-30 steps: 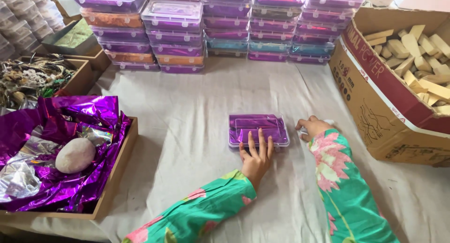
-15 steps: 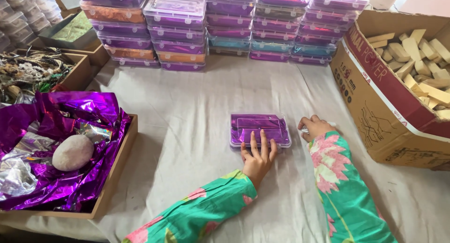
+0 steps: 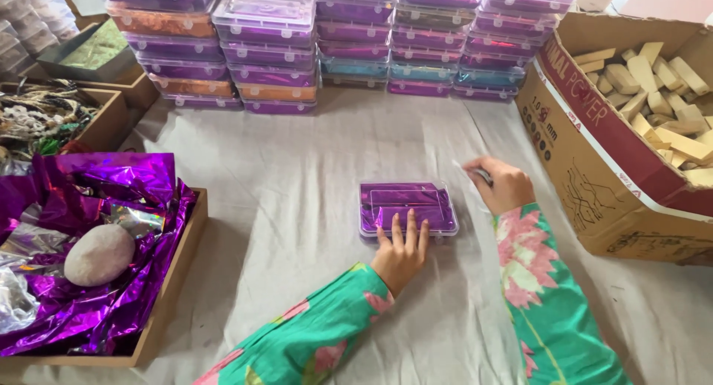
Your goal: The person wraps a small wooden object in shiny purple foil, folds the edges, and places it into a clear plastic container. They then wipe the container with a white cloth.
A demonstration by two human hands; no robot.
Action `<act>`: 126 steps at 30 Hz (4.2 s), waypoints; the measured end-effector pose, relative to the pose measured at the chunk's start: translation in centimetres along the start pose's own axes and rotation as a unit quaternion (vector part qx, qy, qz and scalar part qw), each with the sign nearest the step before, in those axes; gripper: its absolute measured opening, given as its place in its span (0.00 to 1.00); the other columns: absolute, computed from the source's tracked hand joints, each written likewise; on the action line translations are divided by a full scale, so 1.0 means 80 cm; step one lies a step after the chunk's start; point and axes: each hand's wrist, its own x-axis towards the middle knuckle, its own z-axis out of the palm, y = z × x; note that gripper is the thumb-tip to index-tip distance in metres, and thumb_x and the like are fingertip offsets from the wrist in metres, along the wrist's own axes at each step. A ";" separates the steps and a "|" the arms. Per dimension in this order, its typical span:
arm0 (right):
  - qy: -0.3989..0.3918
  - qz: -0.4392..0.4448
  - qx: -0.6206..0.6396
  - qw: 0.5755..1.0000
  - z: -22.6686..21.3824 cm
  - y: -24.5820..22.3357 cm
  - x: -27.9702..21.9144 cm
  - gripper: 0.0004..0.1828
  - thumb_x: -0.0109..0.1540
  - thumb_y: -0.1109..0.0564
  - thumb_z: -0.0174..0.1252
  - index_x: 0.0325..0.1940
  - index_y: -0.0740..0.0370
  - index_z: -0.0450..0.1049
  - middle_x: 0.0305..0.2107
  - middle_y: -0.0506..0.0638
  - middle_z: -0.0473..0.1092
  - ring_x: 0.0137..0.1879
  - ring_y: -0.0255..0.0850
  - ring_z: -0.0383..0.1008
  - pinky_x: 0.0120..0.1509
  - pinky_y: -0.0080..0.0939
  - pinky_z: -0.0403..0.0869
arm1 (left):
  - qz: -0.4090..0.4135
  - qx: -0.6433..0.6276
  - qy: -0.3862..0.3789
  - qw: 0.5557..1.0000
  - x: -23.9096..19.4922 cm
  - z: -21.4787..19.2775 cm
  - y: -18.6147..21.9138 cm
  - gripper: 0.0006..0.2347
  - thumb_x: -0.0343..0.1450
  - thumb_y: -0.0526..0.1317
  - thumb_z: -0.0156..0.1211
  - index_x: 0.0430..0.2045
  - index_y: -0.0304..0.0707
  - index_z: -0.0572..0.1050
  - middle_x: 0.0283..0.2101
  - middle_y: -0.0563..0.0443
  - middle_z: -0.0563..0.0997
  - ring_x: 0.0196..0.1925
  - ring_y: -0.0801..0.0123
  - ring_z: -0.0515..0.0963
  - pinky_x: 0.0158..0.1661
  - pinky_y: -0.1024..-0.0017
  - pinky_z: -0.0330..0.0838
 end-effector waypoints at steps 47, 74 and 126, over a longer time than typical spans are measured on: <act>-0.109 -0.135 -0.019 0.985 0.110 -0.046 -0.050 0.21 0.67 0.49 0.49 0.64 0.46 0.74 0.62 0.43 0.71 0.62 0.41 0.74 0.59 0.44 0.76 | -0.223 -0.393 -0.086 0.888 0.022 -0.014 -0.127 0.58 0.49 0.70 0.72 0.71 0.35 0.54 0.66 0.37 0.67 0.68 0.48 0.67 0.68 0.40 0.47; -0.056 -0.282 0.006 0.958 0.109 -0.039 -0.043 0.27 0.59 0.62 0.54 0.62 0.51 0.76 0.58 0.46 0.74 0.60 0.39 0.77 0.56 0.42 0.79 | -0.169 -0.400 -0.112 0.894 0.022 -0.029 -0.137 0.56 0.47 0.66 0.78 0.68 0.43 0.57 0.69 0.33 0.61 0.73 0.44 0.61 0.67 0.35 0.46; -0.109 -0.299 -0.110 0.942 0.120 -0.105 -0.081 0.67 0.54 0.12 0.35 0.77 0.70 0.48 0.75 0.61 0.48 0.81 0.54 0.43 0.82 0.58 0.42 | -0.147 -0.392 -0.073 0.905 0.006 -0.002 -0.136 0.47 0.51 0.45 0.74 0.68 0.41 0.56 0.70 0.38 0.63 0.75 0.46 0.59 0.69 0.39 0.50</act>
